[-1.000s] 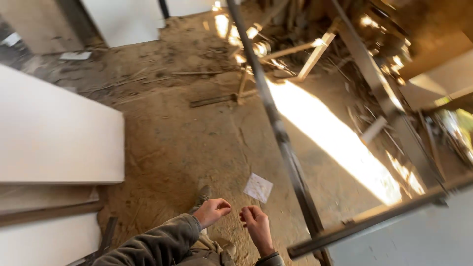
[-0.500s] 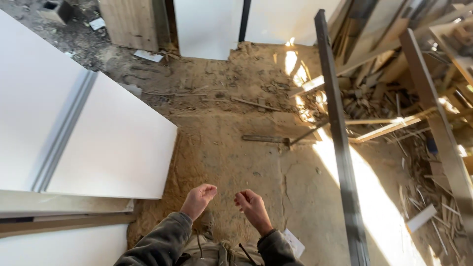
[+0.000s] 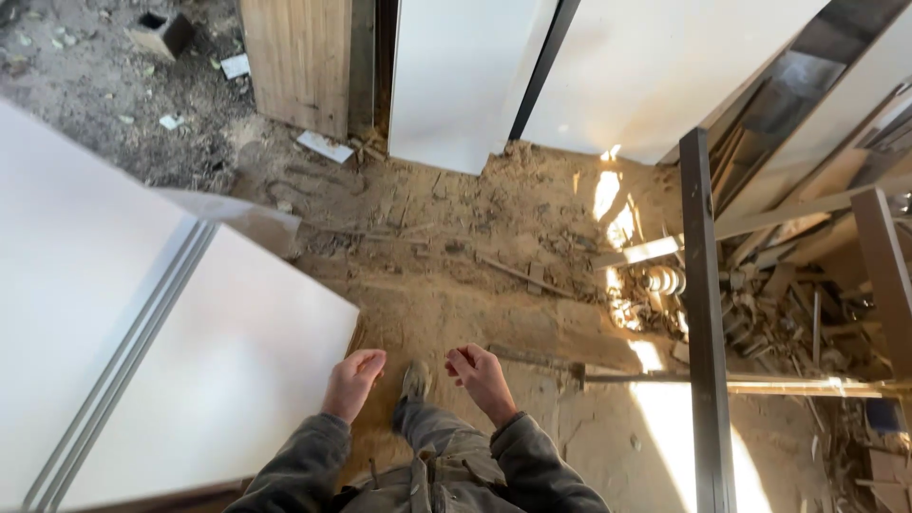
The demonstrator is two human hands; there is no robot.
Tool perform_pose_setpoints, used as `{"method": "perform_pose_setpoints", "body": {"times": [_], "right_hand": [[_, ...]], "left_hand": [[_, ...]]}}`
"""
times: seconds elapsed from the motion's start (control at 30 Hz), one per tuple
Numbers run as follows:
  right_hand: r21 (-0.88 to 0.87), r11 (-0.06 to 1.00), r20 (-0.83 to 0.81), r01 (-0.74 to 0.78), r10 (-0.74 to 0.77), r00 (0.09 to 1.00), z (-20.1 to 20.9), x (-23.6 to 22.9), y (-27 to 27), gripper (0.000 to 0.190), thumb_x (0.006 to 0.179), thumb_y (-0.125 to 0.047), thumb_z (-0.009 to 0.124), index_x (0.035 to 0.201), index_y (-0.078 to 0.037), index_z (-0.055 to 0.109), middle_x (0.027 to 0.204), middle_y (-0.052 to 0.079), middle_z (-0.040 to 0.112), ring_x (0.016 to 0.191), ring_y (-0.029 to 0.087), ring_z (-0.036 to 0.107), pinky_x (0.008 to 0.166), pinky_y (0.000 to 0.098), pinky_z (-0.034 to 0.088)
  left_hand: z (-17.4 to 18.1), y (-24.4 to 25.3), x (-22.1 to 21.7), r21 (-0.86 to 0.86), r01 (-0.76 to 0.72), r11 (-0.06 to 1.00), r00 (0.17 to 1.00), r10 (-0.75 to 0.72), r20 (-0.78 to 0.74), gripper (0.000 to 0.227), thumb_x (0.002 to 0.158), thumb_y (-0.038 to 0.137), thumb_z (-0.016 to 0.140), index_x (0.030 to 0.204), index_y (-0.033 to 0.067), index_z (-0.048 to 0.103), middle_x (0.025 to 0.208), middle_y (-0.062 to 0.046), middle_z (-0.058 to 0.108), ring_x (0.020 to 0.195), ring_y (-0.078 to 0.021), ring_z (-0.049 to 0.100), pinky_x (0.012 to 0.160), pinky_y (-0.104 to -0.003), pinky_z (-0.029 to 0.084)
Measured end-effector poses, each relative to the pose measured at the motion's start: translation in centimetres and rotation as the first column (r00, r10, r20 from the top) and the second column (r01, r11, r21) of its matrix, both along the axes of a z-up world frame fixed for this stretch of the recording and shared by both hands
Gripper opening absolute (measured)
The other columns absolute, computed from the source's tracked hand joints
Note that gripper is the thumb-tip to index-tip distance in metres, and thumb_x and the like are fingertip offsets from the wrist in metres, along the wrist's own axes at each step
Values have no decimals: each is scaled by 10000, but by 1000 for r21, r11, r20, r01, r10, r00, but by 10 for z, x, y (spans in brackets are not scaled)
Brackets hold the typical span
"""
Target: Organizing and stacking white panels on a workbench in a workshop.
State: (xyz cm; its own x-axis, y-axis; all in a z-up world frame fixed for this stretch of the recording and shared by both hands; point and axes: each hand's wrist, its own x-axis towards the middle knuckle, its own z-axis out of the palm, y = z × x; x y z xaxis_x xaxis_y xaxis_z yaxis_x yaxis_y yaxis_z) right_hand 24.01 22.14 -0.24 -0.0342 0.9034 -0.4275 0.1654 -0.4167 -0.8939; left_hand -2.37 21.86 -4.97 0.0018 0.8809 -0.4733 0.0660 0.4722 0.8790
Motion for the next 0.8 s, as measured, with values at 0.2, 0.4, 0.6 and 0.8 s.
{"method": "perform_pose_setpoints", "body": {"times": [0.2, 0.4, 0.6, 0.8], "right_hand": [[-3, 999, 45, -35, 36, 998, 21, 5, 145, 309, 1013, -308, 622, 1035, -6, 682, 924, 49, 748, 849, 127, 706, 703, 308, 558], [-38, 999, 15, -38, 39, 999, 43, 16, 287, 292, 1023, -307, 605, 1070, -27, 675, 968, 35, 731, 872, 117, 685, 727, 311, 569], [79, 996, 118, 34, -43, 992, 16, 47, 439, 266, 999, -249, 615, 1075, -12, 707, 924, 74, 740, 764, 154, 664, 674, 327, 571], [87, 981, 61, 175, -180, 982, 34, 70, 556, 292, 1027, -286, 605, 1075, -14, 698, 950, 63, 756, 854, 124, 709, 708, 294, 562]], "left_hand": [[17, 129, -3, 46, -44, 998, 999, 45, -26, 378, 965, 317, 666, 1179, 15, 746, 987, -66, 783, 894, -129, 701, 770, -293, 549], [40, 275, 5, 3, -38, 999, 999, 38, 2, 450, 947, 375, 639, 1269, 65, 686, 1170, -34, 719, 1027, -140, 696, 855, -359, 545], [15, 461, 31, 305, 60, 950, 998, -46, -52, 372, 976, 321, 661, 1170, 17, 753, 1058, -59, 787, 959, -147, 721, 843, -309, 569], [55, 598, 63, 251, 158, 955, 987, -145, -72, 328, 976, 291, 666, 1140, 19, 746, 953, -77, 778, 859, -135, 712, 777, -300, 576]]}}
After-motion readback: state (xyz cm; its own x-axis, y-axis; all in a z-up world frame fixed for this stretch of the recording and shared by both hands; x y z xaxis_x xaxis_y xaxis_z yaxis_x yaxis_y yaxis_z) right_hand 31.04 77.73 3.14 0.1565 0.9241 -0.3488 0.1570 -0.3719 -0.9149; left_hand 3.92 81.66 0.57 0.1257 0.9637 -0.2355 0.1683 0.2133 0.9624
